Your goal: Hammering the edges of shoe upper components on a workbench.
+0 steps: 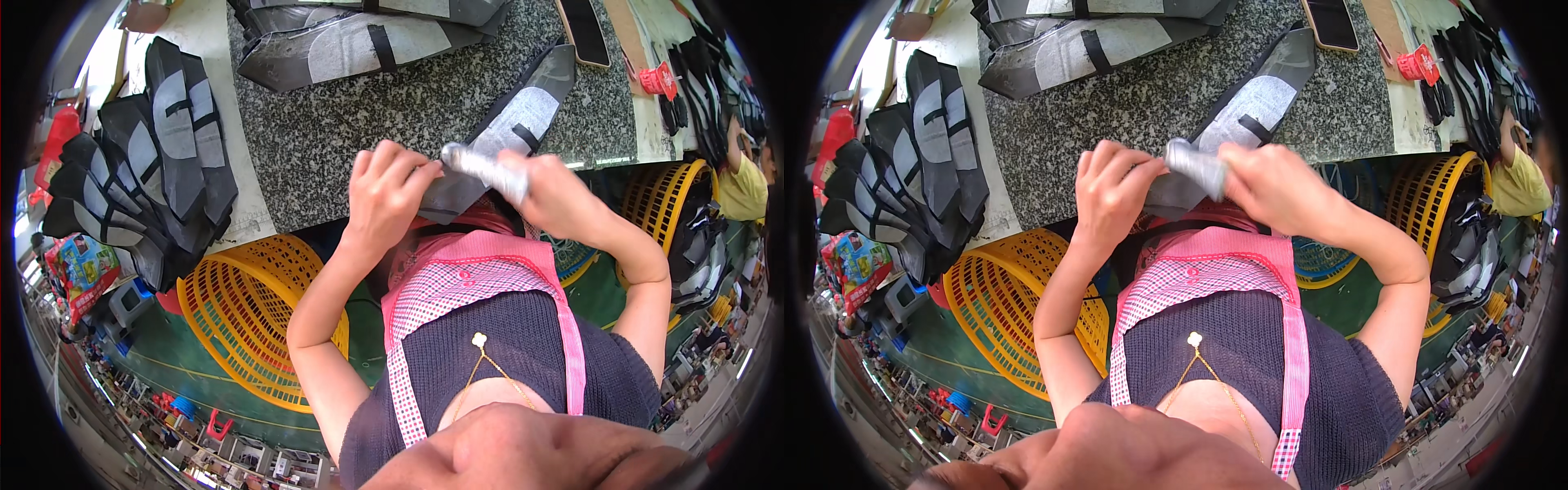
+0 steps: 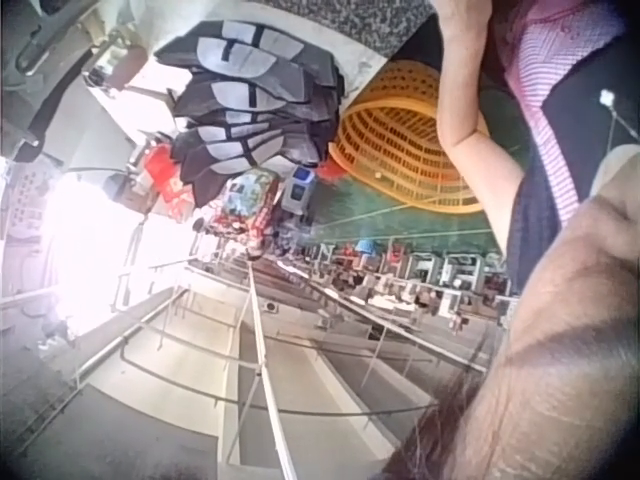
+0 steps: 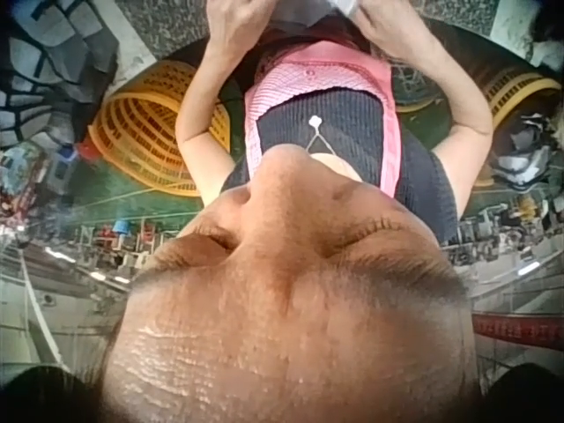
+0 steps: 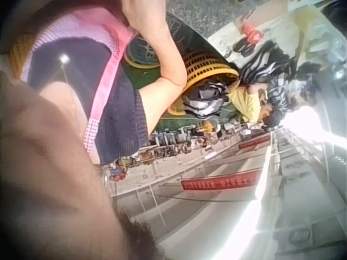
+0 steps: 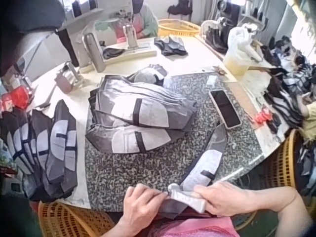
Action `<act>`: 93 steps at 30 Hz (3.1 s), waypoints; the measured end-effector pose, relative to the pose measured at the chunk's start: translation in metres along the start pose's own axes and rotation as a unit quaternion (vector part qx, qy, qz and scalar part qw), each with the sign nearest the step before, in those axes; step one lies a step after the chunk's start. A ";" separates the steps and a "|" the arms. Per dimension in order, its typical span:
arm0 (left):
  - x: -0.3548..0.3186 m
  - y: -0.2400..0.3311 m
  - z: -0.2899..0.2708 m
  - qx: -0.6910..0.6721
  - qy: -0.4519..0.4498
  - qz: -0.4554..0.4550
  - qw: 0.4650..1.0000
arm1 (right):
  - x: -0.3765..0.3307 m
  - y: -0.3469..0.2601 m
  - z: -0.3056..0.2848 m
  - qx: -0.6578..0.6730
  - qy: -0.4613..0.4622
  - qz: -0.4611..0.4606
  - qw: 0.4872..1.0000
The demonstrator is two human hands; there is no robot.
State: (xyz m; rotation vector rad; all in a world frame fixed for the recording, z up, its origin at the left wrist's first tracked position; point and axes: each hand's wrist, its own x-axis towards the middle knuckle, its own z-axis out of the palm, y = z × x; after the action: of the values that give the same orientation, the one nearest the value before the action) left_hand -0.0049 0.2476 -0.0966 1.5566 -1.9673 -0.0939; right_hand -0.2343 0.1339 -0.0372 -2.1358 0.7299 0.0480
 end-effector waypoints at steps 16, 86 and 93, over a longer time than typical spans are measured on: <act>-0.018 0.030 0.002 0.049 0.043 -0.126 0.990 | 0.008 0.006 -0.003 -0.029 0.007 -0.051 0.998; 0.218 -0.068 -0.040 0.179 -0.094 0.053 0.978 | 0.143 0.041 -0.086 0.121 0.304 -0.126 0.936; 0.203 -0.080 -0.061 0.073 -0.139 0.159 0.975 | 0.149 0.046 -0.081 0.105 0.319 -0.130 0.933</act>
State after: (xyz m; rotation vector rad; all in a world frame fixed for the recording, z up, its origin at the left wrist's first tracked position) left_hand 0.0716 0.0594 0.0041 1.3521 -2.4721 -0.0368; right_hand -0.1520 -0.0201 -0.0613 -2.0178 0.7605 -0.8642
